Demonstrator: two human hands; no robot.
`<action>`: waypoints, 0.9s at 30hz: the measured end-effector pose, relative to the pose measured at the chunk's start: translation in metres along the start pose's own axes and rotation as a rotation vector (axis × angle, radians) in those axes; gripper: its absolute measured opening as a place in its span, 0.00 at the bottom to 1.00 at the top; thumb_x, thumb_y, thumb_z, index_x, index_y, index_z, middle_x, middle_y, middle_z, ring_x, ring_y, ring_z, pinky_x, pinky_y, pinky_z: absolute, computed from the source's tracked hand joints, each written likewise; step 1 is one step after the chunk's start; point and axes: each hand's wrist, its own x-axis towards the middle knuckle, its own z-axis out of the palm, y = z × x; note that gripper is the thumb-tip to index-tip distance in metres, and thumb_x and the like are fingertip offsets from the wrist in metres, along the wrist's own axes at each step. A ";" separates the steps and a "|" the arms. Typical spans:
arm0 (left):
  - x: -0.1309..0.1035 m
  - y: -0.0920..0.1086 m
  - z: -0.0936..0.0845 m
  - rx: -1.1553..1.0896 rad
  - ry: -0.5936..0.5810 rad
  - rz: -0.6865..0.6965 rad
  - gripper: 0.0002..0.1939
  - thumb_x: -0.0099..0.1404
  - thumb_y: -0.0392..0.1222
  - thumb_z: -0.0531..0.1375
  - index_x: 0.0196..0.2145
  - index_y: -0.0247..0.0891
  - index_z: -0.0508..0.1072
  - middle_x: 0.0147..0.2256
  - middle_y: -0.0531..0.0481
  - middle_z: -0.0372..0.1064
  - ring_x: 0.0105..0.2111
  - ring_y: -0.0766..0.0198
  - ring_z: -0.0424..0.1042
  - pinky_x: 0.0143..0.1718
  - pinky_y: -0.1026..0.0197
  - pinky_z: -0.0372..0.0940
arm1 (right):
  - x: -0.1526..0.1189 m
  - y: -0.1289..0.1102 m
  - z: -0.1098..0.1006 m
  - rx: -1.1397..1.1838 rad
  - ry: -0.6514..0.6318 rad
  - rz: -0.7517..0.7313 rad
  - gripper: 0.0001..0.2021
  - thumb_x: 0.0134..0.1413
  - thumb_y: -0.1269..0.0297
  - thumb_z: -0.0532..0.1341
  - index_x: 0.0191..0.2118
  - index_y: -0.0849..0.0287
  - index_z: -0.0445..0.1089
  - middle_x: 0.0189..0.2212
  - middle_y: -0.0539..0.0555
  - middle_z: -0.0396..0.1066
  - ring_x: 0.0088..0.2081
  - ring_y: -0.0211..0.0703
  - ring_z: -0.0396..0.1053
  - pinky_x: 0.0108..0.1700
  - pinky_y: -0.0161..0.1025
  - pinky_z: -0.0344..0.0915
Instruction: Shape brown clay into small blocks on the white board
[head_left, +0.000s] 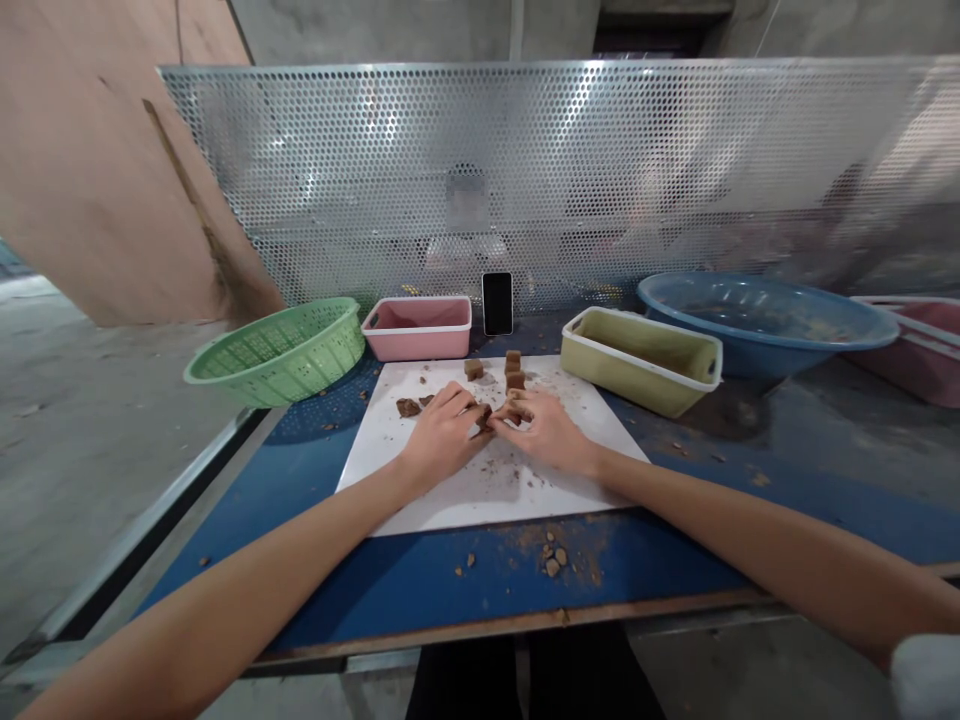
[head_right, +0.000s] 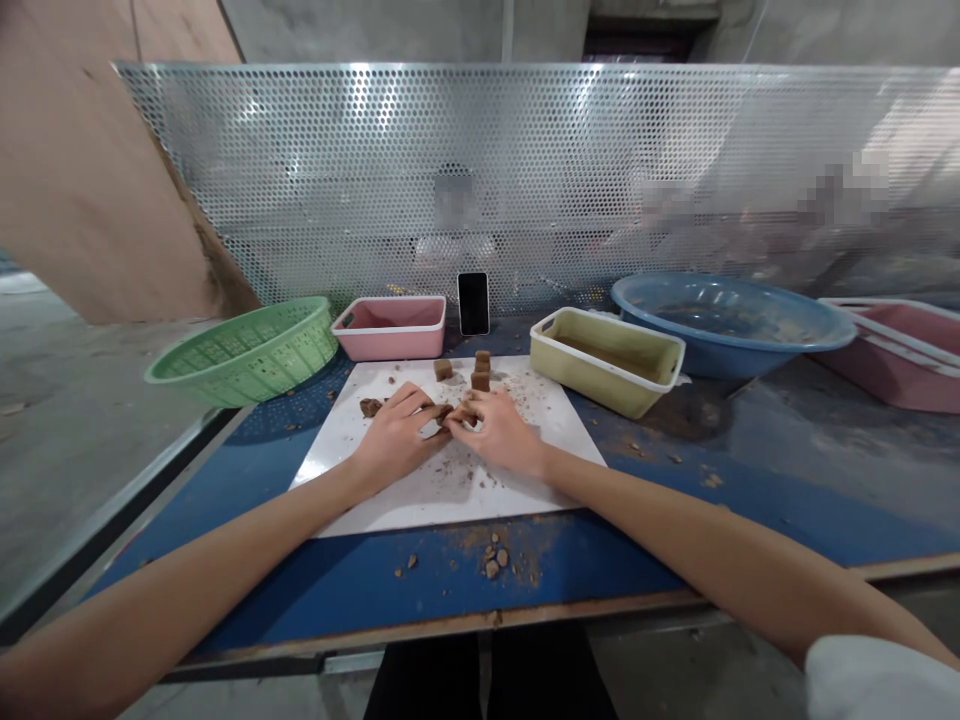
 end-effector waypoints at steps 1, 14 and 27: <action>0.000 0.000 0.000 -0.002 -0.007 -0.003 0.05 0.72 0.41 0.64 0.38 0.39 0.79 0.36 0.44 0.71 0.42 0.53 0.68 0.49 0.48 0.71 | 0.000 0.000 0.000 0.001 0.018 0.015 0.09 0.66 0.65 0.65 0.31 0.55 0.75 0.30 0.50 0.73 0.35 0.45 0.71 0.46 0.47 0.58; -0.001 -0.002 0.001 0.005 -0.008 0.020 0.05 0.72 0.41 0.64 0.39 0.38 0.79 0.35 0.44 0.72 0.42 0.52 0.68 0.49 0.47 0.71 | 0.001 0.004 -0.004 -0.001 0.034 0.003 0.11 0.69 0.60 0.61 0.33 0.55 0.74 0.32 0.53 0.75 0.36 0.46 0.70 0.46 0.47 0.60; 0.001 -0.003 0.002 -0.143 0.106 -0.193 0.08 0.68 0.46 0.70 0.37 0.40 0.81 0.32 0.48 0.73 0.38 0.55 0.70 0.42 0.51 0.70 | -0.002 0.012 -0.014 -0.184 -0.036 -0.198 0.11 0.73 0.61 0.57 0.47 0.54 0.78 0.41 0.58 0.75 0.46 0.52 0.71 0.54 0.54 0.61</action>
